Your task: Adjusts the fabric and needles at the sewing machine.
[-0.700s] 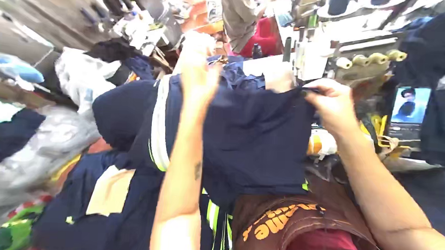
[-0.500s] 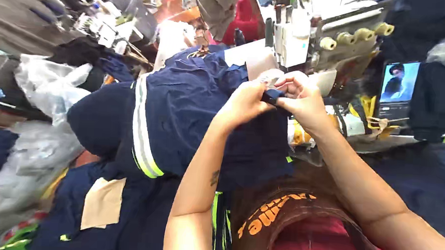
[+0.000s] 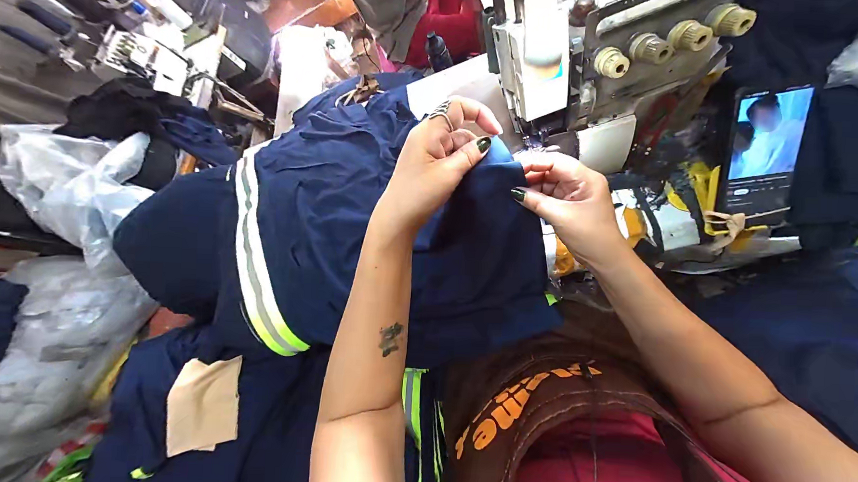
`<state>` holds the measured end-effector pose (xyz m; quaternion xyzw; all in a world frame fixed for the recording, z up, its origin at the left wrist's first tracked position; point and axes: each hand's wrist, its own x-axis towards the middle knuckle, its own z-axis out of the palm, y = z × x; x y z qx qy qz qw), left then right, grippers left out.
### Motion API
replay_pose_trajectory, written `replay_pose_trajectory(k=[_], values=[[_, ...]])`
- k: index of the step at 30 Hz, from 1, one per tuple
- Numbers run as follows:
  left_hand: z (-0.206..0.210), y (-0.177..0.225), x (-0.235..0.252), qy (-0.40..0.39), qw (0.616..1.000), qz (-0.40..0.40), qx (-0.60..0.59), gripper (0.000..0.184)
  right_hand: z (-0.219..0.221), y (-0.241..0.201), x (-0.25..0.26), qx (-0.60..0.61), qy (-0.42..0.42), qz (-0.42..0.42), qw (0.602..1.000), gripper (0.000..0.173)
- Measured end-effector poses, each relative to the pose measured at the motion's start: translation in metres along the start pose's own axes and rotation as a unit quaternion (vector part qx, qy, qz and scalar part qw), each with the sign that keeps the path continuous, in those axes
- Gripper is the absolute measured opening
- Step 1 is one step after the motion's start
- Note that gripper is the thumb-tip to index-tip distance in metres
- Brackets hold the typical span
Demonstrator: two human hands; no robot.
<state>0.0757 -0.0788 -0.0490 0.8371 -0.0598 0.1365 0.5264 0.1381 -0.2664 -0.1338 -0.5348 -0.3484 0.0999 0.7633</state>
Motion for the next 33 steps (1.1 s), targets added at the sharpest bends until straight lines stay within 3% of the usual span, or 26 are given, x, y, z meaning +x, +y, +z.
replay_pose_trajectory(k=[5, 7, 10, 12, 17, 20, 24, 27, 30, 33], values=[[0.001, -0.004, -0.002, -0.012, 0.999, 0.031, -0.016, 0.015, 0.003, 0.001, 0.001, 0.047, 0.021, -0.04, 0.998, 0.02], [0.0, -0.005, -0.004, -0.018, 0.999, 0.031, -0.014, 0.024, 0.005, 0.002, 0.001, 0.05, 0.026, -0.062, 0.996, 0.016], [-0.006, -0.004, -0.01, -0.086, 0.996, 0.009, -0.021, 0.022, 0.006, 0.0, -0.001, 0.054, 0.024, -0.073, 0.996, 0.016], [-0.006, -0.004, -0.011, -0.111, 0.993, 0.034, 0.006, 0.025, 0.007, -0.001, -0.003, 0.057, 0.033, -0.073, 0.995, 0.017], [0.003, -0.005, -0.007, -0.005, 0.997, 0.071, 0.033, 0.009, 0.009, -0.008, -0.002, 0.044, 0.022, -0.072, 0.996, 0.025], [0.004, 0.0, -0.006, 0.035, 0.996, 0.077, 0.011, 0.008, 0.005, -0.007, -0.004, -0.028, -0.041, -0.055, 0.997, 0.024], [0.001, 0.011, -0.003, 0.045, 0.992, 0.118, -0.004, 0.009, -0.013, 0.005, -0.031, -0.128, -0.21, 0.031, 0.969, 0.008], [0.003, 0.014, 0.003, 0.034, 0.992, 0.119, 0.003, 0.011, -0.032, 0.011, -0.066, -0.047, -0.299, 0.155, 0.94, 0.014], [0.015, -0.009, 0.017, 0.025, 0.995, 0.09, 0.042, 0.011, -0.046, 0.012, -0.094, 0.056, -0.28, 0.213, 0.934, 0.014], [0.034, -0.05, 0.027, 0.035, 0.985, 0.065, 0.156, 0.02, -0.052, 0.022, -0.106, 0.089, -0.197, 0.278, 0.936, 0.016]])
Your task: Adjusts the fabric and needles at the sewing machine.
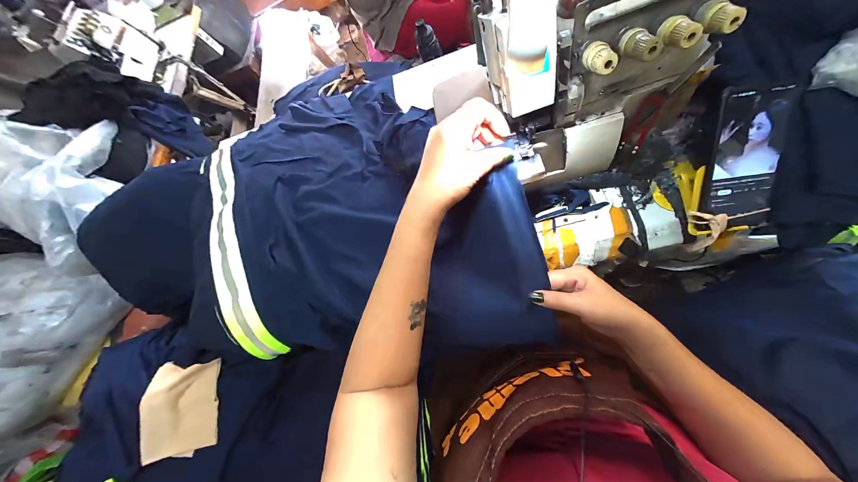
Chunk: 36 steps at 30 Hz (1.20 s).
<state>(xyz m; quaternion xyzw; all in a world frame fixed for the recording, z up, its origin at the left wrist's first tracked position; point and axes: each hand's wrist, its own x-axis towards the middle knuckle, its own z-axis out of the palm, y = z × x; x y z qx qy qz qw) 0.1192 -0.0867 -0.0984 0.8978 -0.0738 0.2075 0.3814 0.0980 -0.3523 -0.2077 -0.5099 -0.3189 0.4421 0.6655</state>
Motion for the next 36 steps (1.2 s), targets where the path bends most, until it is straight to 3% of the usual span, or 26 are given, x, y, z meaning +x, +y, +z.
replay_pose_trajectory(k=[3, 5, 9, 15, 20, 24, 28, 31, 36], values=[[0.034, -0.009, -0.017, 0.08, 0.982, 0.033, 0.166, 0.009, -0.007, 0.014, 0.001, -0.006, 0.06, 0.027, 0.998, 0.017], [0.055, 0.006, -0.038, 0.14, 0.948, 0.02, 0.285, 0.015, -0.008, 0.019, -0.002, -0.022, 0.068, 0.034, 0.997, 0.018], [0.098, 0.033, -0.072, 0.155, 0.908, -0.057, 0.385, 0.028, -0.007, 0.025, -0.014, -0.055, 0.044, 0.024, 0.997, 0.021], [0.115, 0.044, -0.062, 0.127, 0.908, -0.076, 0.392, 0.036, -0.006, 0.016, -0.022, -0.041, 0.039, -0.014, 0.998, 0.02], [0.108, 0.036, -0.052, 0.156, 0.925, -0.058, 0.341, 0.027, -0.01, 0.004, -0.016, -0.002, 0.061, -0.029, 0.998, 0.016], [0.081, 0.026, -0.032, 0.093, 0.955, -0.139, 0.244, 0.025, -0.014, -0.006, 0.003, 0.055, 0.08, -0.022, 0.995, 0.015], [0.052, 0.002, -0.001, 0.043, 0.957, -0.178, 0.223, 0.023, -0.023, -0.019, 0.036, 0.031, 0.112, -0.006, 0.993, 0.017], [0.038, -0.017, 0.027, 0.021, 0.945, -0.223, 0.24, 0.037, -0.028, -0.022, 0.059, 0.01, 0.125, -0.034, 0.991, 0.019], [0.027, -0.05, 0.044, 0.101, 0.925, -0.254, 0.262, 0.051, -0.034, -0.021, 0.069, -0.001, 0.149, -0.042, 0.988, 0.01]])
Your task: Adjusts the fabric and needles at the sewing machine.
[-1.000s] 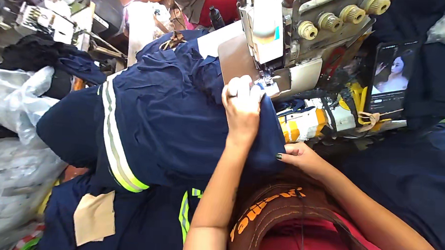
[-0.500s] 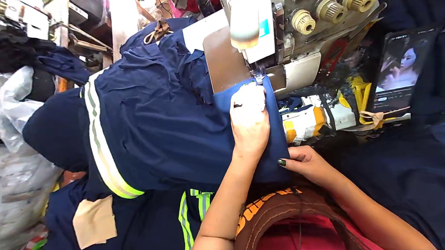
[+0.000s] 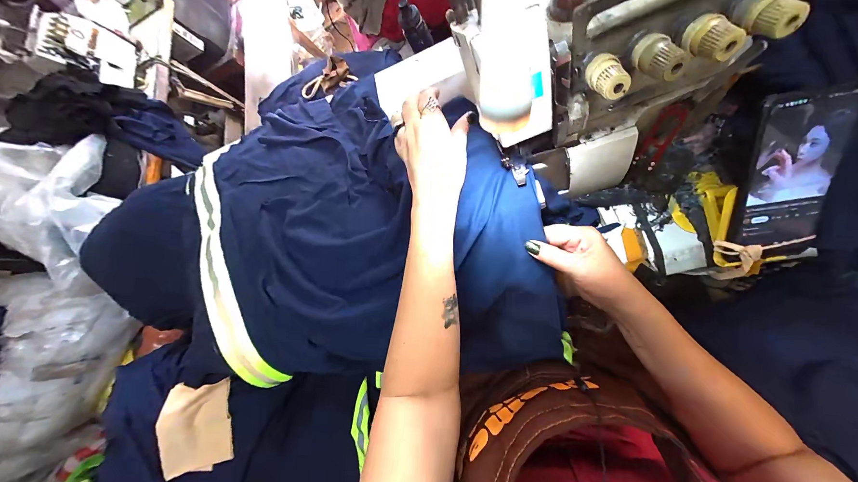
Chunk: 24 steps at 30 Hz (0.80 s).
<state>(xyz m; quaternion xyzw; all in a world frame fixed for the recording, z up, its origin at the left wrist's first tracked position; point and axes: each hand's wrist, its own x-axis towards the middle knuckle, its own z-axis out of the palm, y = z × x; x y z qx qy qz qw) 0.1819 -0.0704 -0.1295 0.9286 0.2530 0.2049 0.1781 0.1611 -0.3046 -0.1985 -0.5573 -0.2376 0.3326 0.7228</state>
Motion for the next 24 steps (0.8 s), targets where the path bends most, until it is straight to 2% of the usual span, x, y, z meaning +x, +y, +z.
replay_pose_trajectory(k=[1, 4, 7, 10, 19, 24], values=[[-0.004, -0.002, -0.001, 0.011, 1.0, -0.021, -0.02, 0.05, -0.001, 0.001, -0.001, -0.005, 0.007, 0.003, 1.0, 0.009], [-0.019, -0.008, -0.018, 0.04, 0.987, -0.076, -0.138, 0.027, -0.004, 0.002, -0.011, -0.032, 0.0, 0.017, 0.999, 0.009], [-0.016, -0.02, -0.04, 0.075, 0.932, -0.1, -0.339, 0.009, -0.005, 0.01, -0.021, -0.031, -0.006, 0.025, 0.999, 0.007], [-0.015, -0.024, -0.053, 0.078, 0.893, -0.108, -0.429, 0.007, -0.003, 0.015, -0.028, -0.013, -0.005, 0.032, 0.999, 0.005], [-0.017, -0.023, -0.058, 0.076, 0.856, -0.159, -0.486, 0.005, -0.001, 0.012, -0.033, -0.019, -0.002, 0.023, 1.0, 0.005], [-0.016, -0.024, -0.059, 0.083, 0.854, -0.173, -0.484, 0.01, 0.0, 0.011, -0.036, -0.016, -0.004, 0.021, 1.0, 0.006]])
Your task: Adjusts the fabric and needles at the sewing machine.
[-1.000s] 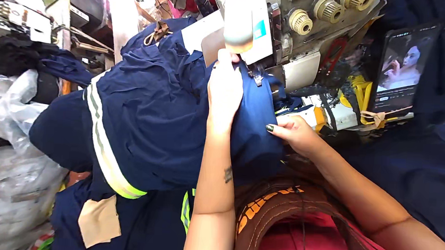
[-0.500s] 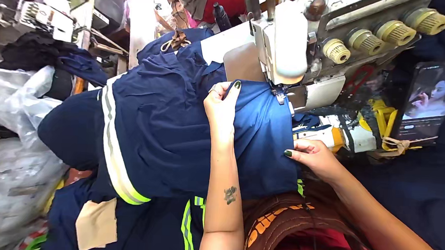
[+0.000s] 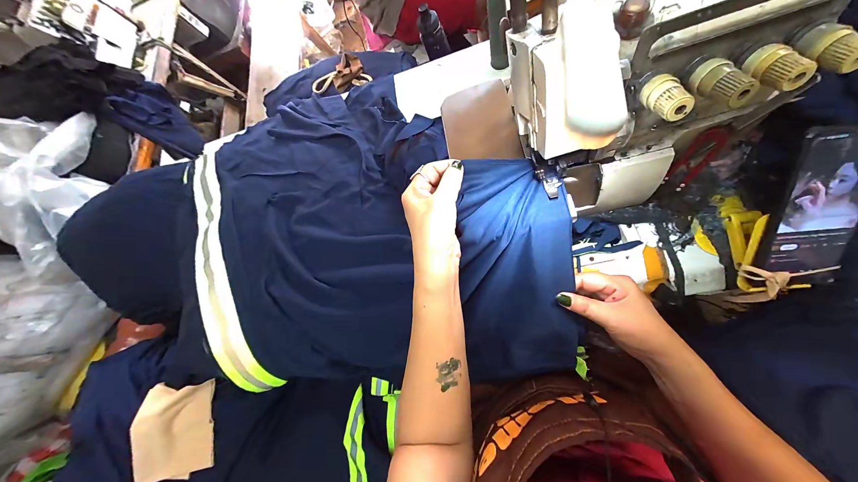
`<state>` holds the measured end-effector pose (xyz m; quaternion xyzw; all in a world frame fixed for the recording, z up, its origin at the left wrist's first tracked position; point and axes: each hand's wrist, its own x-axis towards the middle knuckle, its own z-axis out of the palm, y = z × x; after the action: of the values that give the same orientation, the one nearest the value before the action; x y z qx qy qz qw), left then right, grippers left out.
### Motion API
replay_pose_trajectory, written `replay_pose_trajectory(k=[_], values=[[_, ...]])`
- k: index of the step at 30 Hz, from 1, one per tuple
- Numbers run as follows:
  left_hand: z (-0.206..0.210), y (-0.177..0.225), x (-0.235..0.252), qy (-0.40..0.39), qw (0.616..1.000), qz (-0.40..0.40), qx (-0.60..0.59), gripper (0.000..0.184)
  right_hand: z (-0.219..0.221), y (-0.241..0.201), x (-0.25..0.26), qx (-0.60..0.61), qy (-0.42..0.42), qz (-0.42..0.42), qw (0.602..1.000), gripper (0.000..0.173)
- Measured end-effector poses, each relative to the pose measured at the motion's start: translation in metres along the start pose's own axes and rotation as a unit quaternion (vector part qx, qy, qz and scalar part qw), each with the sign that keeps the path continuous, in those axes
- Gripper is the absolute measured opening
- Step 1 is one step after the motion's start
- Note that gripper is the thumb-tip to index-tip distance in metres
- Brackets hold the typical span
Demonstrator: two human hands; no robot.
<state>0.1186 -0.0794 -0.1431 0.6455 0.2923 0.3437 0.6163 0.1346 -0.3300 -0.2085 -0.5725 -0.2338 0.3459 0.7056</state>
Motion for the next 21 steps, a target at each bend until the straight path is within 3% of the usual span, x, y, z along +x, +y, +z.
replay_pose_trajectory(k=[6, 9, 13, 16, 18, 21], values=[[0.0, -0.001, -0.001, 0.008, 1.0, 0.001, 0.011, 0.007, 0.006, -0.002, -0.003, -0.007, 0.005, 0.005, 1.0, 0.005], [0.005, -0.001, -0.004, 0.001, 0.983, 0.065, 0.171, 0.016, 0.01, -0.001, -0.006, -0.107, 0.006, -0.037, 0.994, 0.009], [0.011, 0.012, -0.036, -0.015, 0.904, 0.175, 0.39, 0.02, 0.032, 0.004, 0.005, -0.362, -0.031, -0.188, 0.913, 0.025], [0.02, 0.014, -0.042, -0.037, 0.843, 0.22, 0.489, 0.021, 0.059, -0.001, 0.022, -0.445, -0.063, -0.266, 0.853, 0.026], [0.023, 0.017, -0.028, -0.04, 0.834, 0.228, 0.502, 0.019, 0.074, -0.004, 0.036, -0.468, -0.073, -0.276, 0.836, 0.02], [0.024, 0.013, 0.003, -0.06, 0.846, 0.164, 0.504, 0.024, 0.083, -0.01, 0.06, -0.464, -0.078, -0.267, 0.841, 0.021]])
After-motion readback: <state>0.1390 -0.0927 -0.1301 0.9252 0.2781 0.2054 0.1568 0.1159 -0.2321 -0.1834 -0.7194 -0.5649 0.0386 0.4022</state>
